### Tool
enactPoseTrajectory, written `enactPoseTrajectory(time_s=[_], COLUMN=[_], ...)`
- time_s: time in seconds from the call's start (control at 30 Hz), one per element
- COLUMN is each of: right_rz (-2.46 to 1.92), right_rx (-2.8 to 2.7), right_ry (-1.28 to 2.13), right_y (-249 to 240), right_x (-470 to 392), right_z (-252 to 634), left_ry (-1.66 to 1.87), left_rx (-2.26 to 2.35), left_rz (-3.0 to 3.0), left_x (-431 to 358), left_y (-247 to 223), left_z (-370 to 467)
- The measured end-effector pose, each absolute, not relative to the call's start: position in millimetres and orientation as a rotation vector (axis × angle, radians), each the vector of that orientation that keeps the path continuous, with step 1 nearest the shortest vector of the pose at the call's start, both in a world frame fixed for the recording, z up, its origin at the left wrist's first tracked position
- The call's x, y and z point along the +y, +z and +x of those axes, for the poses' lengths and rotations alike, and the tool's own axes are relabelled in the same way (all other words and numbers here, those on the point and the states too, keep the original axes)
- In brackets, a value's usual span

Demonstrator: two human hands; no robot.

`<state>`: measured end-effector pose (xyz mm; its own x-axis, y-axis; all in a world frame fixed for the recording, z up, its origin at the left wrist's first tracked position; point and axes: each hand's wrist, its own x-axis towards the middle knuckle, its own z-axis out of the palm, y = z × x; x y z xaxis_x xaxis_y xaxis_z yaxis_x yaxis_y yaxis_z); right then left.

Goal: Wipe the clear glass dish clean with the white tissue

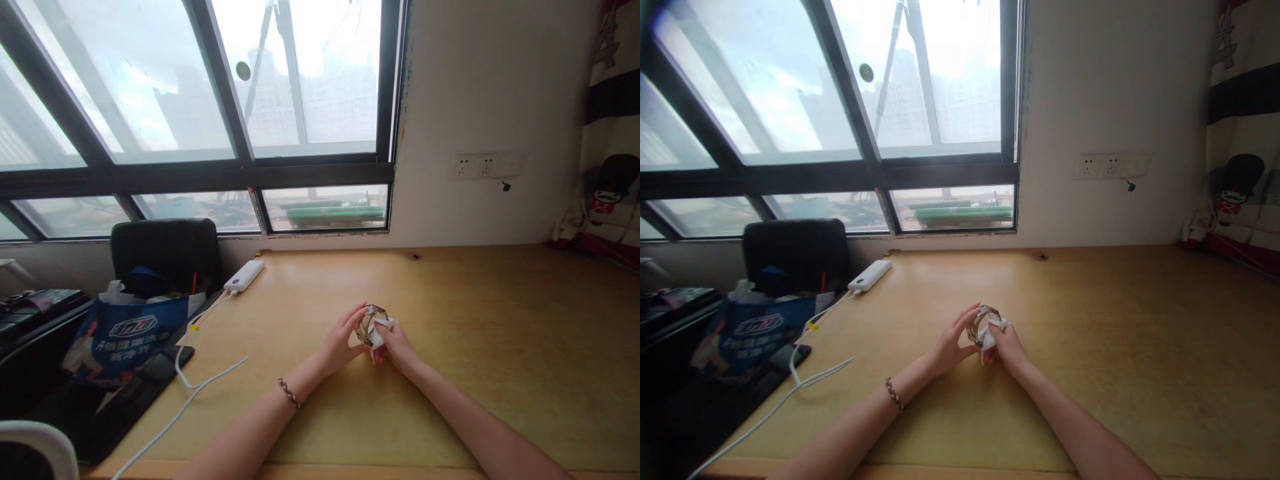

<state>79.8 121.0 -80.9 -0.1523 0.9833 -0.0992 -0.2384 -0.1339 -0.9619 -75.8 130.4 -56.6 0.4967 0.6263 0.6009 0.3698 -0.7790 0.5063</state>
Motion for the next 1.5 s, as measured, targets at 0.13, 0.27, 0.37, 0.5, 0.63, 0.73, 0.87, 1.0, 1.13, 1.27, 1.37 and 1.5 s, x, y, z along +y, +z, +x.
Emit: enactPoseTrajectory(time_s=[0.13,0.27,0.37,0.5,0.63,0.73,0.87,1.0,1.13,1.27,1.37,1.5], right_rz=[-1.261,-1.354,-1.338,-1.216,-1.000,-0.901,-0.850,-0.862,-0.937,-0.967,-1.014,-1.079], right_rx=[-1.240,-1.441,-1.496,-1.285,-0.920,-0.811,-0.838,-0.995,-1.012,-0.992,-1.014,-1.142], right_ry=[1.295,0.972,0.698,0.911,1.348,1.470,1.466,1.394,1.312,1.258,1.246,1.272], right_y=[-79,-80,-79,-76,-76,-77,-77,-79,-80,-74,-69,-71], right_x=[116,114,118,126,130,130,130,131,130,129,129,129], right_z=[81,86,93,93,85,82,82,85,88,92,94,92], left_ry=[1.125,1.014,0.973,1.060,1.091,1.091,1.087,0.992,0.999,1.081,1.184,1.274], left_rx=[0.696,0.553,0.488,0.442,0.364,0.318,0.267,0.271,0.329,0.410,0.412,0.408], left_rz=[2.034,1.639,1.297,0.933,0.798,0.736,0.620,0.529,0.384,0.307,0.341,0.413], left_x=[134,140,142,141,140,140,137,134,137,142,142,141], left_y=[-53,-57,-62,-65,-64,-63,-59,-61,-67,-69,-69,-69], left_z=[-77,-80,-77,-71,-67,-62,-51,-51,-60,-62,-59,-55])
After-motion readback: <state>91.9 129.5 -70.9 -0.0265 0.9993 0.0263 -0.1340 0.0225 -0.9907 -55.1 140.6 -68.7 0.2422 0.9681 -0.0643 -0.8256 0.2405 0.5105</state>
